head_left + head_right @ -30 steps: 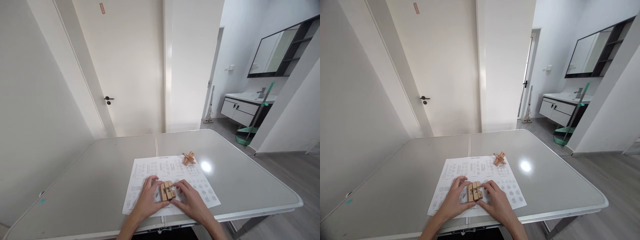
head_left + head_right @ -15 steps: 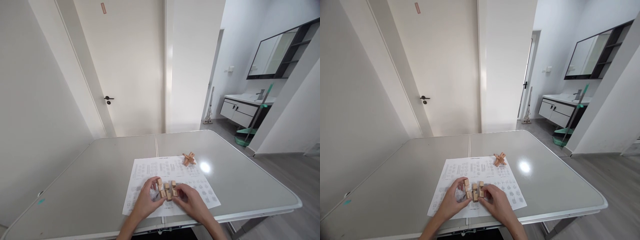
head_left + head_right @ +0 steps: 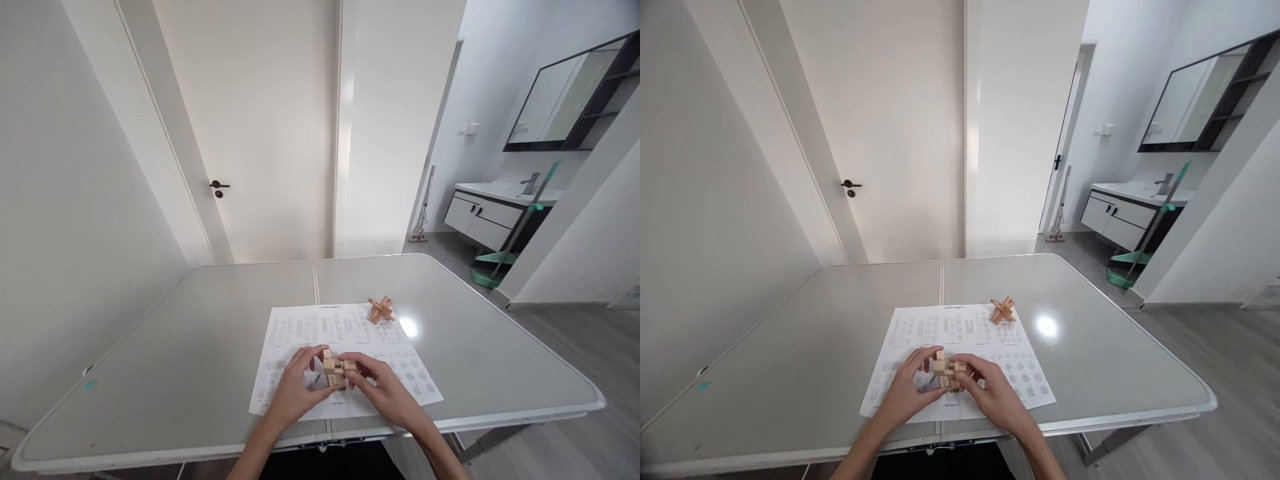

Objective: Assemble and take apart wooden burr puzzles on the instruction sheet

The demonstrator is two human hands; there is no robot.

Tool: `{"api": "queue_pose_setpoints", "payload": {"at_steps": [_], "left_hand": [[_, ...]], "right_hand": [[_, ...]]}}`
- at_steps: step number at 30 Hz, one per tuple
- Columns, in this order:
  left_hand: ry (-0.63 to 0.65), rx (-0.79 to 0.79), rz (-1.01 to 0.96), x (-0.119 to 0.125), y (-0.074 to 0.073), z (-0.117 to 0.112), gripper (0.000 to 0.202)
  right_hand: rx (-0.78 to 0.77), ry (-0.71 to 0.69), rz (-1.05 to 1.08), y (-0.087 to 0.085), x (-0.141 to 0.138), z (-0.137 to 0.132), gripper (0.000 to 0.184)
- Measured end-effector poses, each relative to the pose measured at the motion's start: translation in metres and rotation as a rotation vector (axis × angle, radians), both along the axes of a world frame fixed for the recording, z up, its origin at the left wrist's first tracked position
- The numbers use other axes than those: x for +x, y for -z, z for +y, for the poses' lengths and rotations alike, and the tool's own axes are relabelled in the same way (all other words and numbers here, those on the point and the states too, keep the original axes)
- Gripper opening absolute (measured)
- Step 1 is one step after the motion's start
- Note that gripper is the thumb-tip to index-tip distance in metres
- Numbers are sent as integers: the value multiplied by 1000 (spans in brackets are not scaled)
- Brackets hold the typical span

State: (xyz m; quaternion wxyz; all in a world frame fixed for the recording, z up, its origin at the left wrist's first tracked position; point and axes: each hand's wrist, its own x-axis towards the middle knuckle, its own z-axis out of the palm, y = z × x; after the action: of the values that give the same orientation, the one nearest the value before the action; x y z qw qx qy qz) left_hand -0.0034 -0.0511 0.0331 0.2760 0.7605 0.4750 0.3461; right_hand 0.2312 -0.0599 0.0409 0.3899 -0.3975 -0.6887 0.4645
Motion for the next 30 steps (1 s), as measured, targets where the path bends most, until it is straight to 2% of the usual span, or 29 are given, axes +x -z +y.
{"api": "queue_pose_setpoints", "payload": {"at_steps": [4,10,17,26,30], "left_hand": [[-5,-1,-35,0,2,-1,60],[0,11,-48,1,1,-3,58],[13,-34,-41,-1,-1,-3,64],[20,-169,-84,-1,-8,-3,66],[44,-190,-96,-1,-8,-3,67]], "right_hand": [[5,-58,1,-10,-9,-1,36],[-14,-73,35,-4,-17,1,28],[-8,19,-4,3,-18,5,34],[-30,30,60,6,-20,5,38],[-100,33,107,8,-20,8,40]]}}
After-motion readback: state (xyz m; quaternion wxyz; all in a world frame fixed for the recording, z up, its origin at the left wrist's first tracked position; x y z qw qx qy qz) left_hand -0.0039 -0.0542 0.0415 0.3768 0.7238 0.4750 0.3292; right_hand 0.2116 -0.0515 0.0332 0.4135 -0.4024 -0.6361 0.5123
